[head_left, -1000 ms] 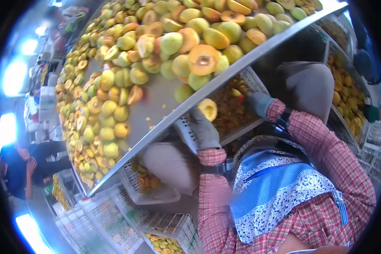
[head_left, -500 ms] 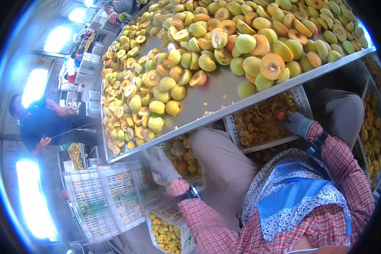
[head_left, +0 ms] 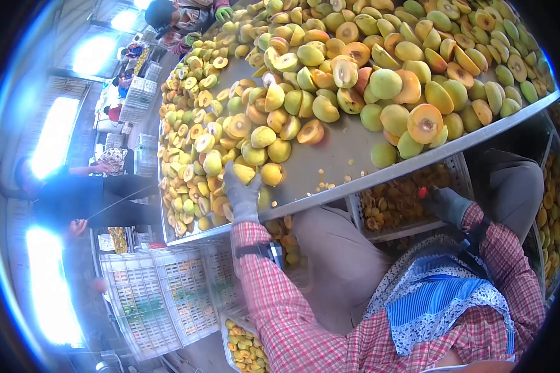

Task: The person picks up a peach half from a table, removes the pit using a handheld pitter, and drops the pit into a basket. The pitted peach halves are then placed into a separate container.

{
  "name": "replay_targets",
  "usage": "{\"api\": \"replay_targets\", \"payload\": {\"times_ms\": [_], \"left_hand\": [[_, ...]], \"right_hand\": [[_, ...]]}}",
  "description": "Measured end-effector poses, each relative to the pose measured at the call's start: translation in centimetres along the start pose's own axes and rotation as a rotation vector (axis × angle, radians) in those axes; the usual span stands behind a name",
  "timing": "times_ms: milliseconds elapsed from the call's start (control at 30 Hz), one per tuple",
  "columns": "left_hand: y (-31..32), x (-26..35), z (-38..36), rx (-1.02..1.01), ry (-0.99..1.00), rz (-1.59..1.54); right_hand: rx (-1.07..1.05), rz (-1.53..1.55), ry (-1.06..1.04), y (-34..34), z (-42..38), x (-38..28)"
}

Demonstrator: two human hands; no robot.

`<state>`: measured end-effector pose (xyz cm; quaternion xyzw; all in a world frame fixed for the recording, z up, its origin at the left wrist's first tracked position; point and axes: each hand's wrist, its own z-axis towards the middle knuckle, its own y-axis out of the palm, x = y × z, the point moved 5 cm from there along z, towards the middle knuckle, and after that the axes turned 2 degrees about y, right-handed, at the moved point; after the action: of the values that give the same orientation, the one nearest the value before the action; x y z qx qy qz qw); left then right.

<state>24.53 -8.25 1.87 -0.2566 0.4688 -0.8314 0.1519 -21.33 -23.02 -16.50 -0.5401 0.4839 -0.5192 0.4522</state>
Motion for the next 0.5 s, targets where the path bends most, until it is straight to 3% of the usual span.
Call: {"api": "replay_targets", "payload": {"times_ms": [33, 67, 133, 167, 233, 300, 367, 400, 433, 467, 500], "left_hand": [[-1.1, 2.0, -0.9, 0.030, -0.048, -0.206], [-2.9, 5.2, -1.9, 0.025, -0.045, -0.211], [-3.5, 10.6, -3.4, -0.178, -0.209, -0.612], [-2.6, 11.6, -3.6, -0.185, -0.191, -0.638], [-1.3, 15.7, -3.9, -0.148, 0.273, -0.324], [0.4, 16.6, -3.7, -0.180, 0.293, -0.294], [1.8, 16.9, -3.2, -0.209, 0.312, -0.276], [3.2, 15.9, -3.1, -0.372, 0.242, -0.344], [4.2, 15.1, -3.2, -0.538, 0.163, -0.403], [4.7, 14.7, -3.0, -0.535, 0.157, -0.407], [5.3, 14.4, -3.3, -0.626, 0.158, -0.461]], "right_hand": [[-0.065, 0.518, 0.331, -2.9, 0.7, 1.7], [-0.135, 1.038, 0.667, -3.9, 0.4, 2.5], [-0.097, 1.025, 0.621, -3.0, 0.8, 2.5], [-0.058, 1.017, 0.551, -3.9, 1.0, 2.7], [-0.056, 1.018, 0.640, -7.7, 0.1, 3.7], [-0.038, 1.011, 0.707, -13.5, -0.2, 4.4], [0.160, 1.687, 0.838, -17.5, -1.6, 5.0], [0.165, 1.674, 0.856, -17.9, -2.0, 5.9], [0.335, 1.691, 0.911, -18.3, -2.2, 7.4], [0.504, 1.704, 0.951, -18.6, -2.1, 9.3], [0.516, 1.696, 1.037, -18.7, -2.2, 10.7]]}}
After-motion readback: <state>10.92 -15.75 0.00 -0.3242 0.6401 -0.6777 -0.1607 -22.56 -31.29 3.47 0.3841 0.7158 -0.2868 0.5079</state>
